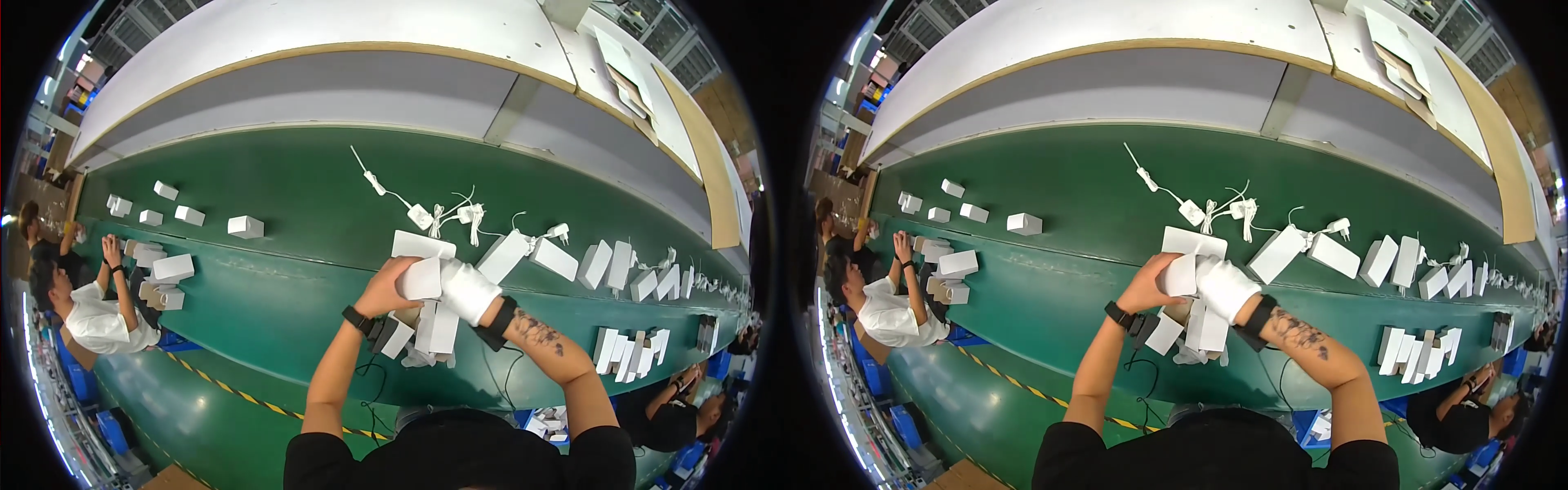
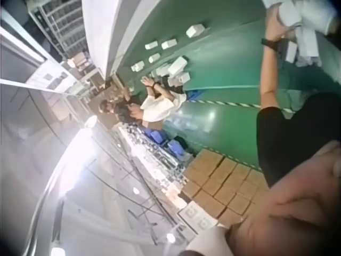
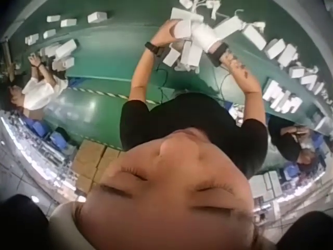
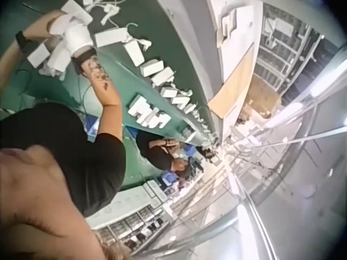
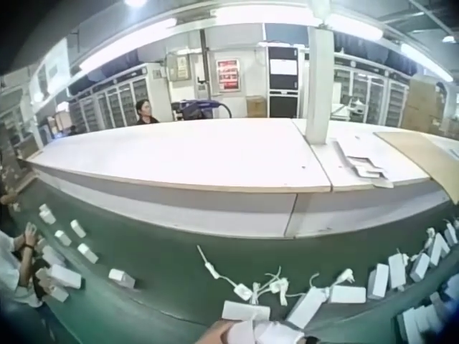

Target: The person places a power adapter and its cable into a cardboard box, folds the box closed, and sets it onto the conveyor belt, repeating the process for multiple units.

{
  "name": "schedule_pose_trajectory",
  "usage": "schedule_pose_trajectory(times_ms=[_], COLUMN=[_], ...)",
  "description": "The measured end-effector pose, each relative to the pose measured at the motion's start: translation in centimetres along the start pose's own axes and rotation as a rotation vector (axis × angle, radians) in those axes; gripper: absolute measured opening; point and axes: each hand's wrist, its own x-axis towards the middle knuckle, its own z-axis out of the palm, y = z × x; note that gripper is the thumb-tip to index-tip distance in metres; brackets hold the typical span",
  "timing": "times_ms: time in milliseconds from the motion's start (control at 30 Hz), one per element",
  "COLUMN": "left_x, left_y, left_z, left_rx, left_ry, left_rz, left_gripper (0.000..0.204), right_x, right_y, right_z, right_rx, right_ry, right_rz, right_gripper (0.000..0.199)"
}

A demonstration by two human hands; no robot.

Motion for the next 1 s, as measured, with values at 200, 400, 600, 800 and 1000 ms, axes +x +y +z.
schedule_pose_trajectory(times_ms=[200,400,600,800,1000], left_x=[0.0,0.5,-1.3,-2.4,3.8], left_y=[-0.4,-8.8,-15.8,-1.5,-2.3], left_z=[0.3,-8.0,-8.3,-0.6,2.4], left_rx=[-0.041,-0.277,0.012,-1.029,-2.139], left_ry=[0.163,0.776,1.040,0.845,0.773], left_rz=[0.001,-0.025,-0.172,-0.413,-0.379], left_gripper=[0.076,0.069,0.075,0.064,0.070], right_x=[3.7,12.2,18.2,11.9,0.9], right_y=[1.3,3.2,3.6,3.1,2.0], right_z=[3.9,3.6,11.5,1.2,-5.1], right_rx=[0.321,0.154,-0.196,0.272,0.674], right_ry=[0.187,0.422,0.154,0.119,0.547], right_rz=[-0.385,0.140,0.370,0.222,-0.329], right_gripper=[0.016,0.029,0.041,0.033,0.035])
